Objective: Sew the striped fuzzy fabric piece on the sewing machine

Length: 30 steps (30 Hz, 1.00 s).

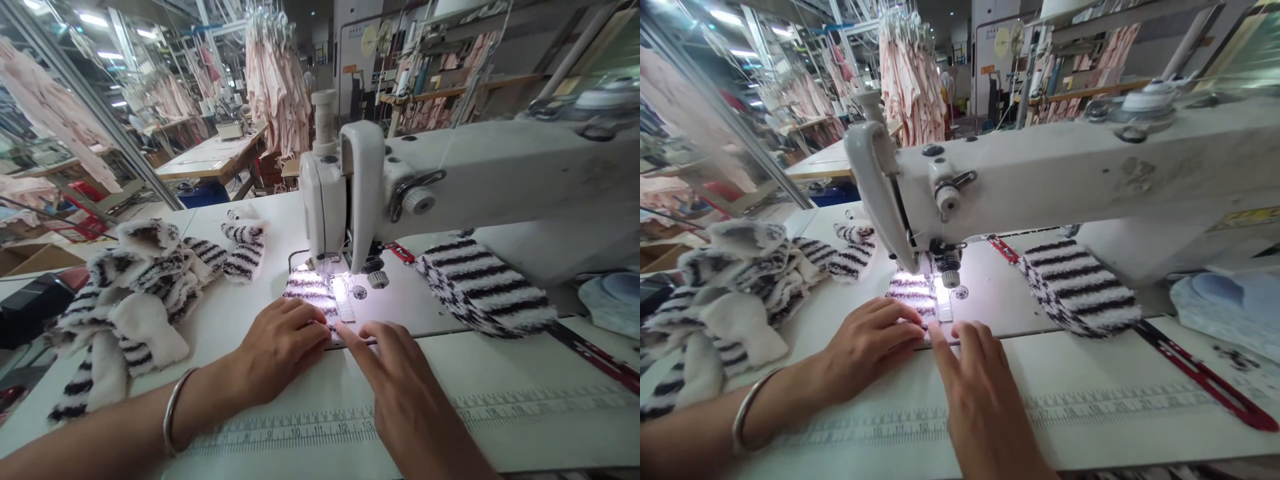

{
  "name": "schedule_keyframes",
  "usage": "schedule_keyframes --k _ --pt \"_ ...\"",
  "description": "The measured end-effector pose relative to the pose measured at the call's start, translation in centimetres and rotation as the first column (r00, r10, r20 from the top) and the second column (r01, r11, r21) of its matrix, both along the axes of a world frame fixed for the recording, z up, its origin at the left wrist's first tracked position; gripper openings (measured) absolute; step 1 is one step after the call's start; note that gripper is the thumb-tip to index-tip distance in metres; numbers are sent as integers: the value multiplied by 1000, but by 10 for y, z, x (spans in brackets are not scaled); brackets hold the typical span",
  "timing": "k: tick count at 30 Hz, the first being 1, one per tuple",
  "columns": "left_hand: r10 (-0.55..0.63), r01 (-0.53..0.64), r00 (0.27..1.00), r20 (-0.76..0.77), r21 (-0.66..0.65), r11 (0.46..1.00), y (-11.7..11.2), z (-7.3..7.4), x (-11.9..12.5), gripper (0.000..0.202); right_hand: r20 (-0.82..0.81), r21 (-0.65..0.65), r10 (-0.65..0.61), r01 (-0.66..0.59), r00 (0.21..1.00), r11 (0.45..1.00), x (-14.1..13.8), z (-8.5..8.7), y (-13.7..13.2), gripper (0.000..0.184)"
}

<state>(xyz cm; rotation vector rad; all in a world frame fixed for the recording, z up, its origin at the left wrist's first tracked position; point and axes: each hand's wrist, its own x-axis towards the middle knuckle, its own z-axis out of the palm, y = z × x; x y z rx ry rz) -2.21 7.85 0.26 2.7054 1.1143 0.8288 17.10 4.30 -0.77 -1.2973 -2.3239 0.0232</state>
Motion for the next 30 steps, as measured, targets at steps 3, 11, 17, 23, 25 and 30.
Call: schedule_keyframes --k 3,11,17,23,25,30 --pt "-2 1 1000 -18 -23 1000 -2 1 1 12 80 84 -57 50 995 995 -7 0 -3 65" --pt "-108 94 991 -73 -172 981 2 2 -8 22 176 94 -77 62 981 994 -11 3 5 48" --pt "-89 74 991 -97 -145 987 19 -1 -12 24 230 108 -63 39 971 993 -14 10 28 48" --pt "-43 45 998 -53 34 998 38 -10 -15 23 262 74 -59 41 963 996 -14 16 38 46" --pt "-48 52 998 -39 93 994 44 -14 -19 24 242 35 -64 57 968 998 -15 13 36 44" --pt "-57 67 995 -84 127 990 52 -14 -26 24 188 41 -84 77 979 996 -13 1 25 67"
